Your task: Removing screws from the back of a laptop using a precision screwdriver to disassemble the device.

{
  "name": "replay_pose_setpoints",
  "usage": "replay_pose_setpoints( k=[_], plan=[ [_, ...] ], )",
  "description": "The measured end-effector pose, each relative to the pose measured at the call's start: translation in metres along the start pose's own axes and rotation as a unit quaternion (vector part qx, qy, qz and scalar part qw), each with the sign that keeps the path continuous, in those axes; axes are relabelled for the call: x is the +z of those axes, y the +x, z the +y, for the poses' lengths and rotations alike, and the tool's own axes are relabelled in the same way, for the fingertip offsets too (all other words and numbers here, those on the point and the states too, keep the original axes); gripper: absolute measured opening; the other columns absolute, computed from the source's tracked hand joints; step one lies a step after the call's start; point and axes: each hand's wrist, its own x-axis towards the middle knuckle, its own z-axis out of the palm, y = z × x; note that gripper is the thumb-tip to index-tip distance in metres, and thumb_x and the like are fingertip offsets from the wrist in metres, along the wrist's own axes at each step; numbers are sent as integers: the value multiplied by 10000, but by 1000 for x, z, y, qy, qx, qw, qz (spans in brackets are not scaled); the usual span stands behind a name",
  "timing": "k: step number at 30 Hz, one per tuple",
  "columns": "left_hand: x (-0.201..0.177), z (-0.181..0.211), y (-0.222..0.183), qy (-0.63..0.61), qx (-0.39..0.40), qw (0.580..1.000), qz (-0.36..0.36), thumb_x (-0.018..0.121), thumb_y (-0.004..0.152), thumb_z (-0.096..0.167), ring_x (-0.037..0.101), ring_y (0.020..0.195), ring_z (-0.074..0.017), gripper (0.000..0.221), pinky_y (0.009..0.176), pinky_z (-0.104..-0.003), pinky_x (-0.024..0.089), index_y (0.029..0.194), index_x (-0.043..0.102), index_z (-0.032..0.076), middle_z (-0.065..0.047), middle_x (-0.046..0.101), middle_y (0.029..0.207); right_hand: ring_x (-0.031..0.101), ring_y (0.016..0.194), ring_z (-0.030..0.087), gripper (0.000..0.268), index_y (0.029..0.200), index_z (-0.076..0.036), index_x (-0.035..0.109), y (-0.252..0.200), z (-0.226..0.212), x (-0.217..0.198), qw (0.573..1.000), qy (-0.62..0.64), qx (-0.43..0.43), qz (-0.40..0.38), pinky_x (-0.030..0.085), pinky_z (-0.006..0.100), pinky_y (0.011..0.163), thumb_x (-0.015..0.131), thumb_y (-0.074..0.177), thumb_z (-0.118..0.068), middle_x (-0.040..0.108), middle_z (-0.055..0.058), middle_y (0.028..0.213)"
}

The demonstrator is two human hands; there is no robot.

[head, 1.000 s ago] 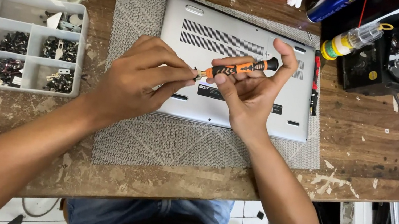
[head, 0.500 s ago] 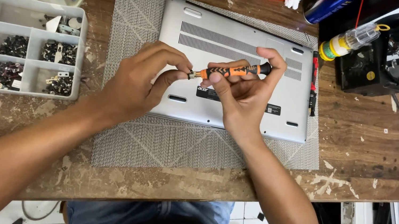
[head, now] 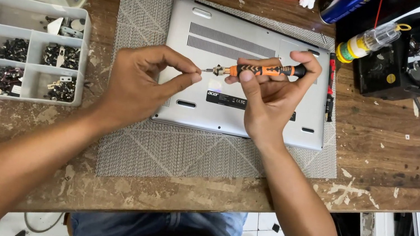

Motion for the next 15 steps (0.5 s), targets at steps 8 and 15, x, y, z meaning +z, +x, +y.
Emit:
replay_pose_setpoints(
  k=[8,15],
  plan=[
    [-6,-16,0,62,66,996,4,838,893,-23,754,896,-212,238,848,-285,643,1072,682,-6,-149,748,999,727,836,370,524,1295,-189,262,0,-5,2,998,-42,-14,-39,618,370,692,641,1025,52,667,329,1016],
    [-8,-14,0,181,74,981,-10,845,919,-16,700,553,-115,351,345,-146,468,1174,605,14,-124,784,961,668,733,240,521,1265,-213,269,-3,-8,6,995,-75,-11,-61,425,224,520,664,1015,17,667,269,1026]
  ],
)
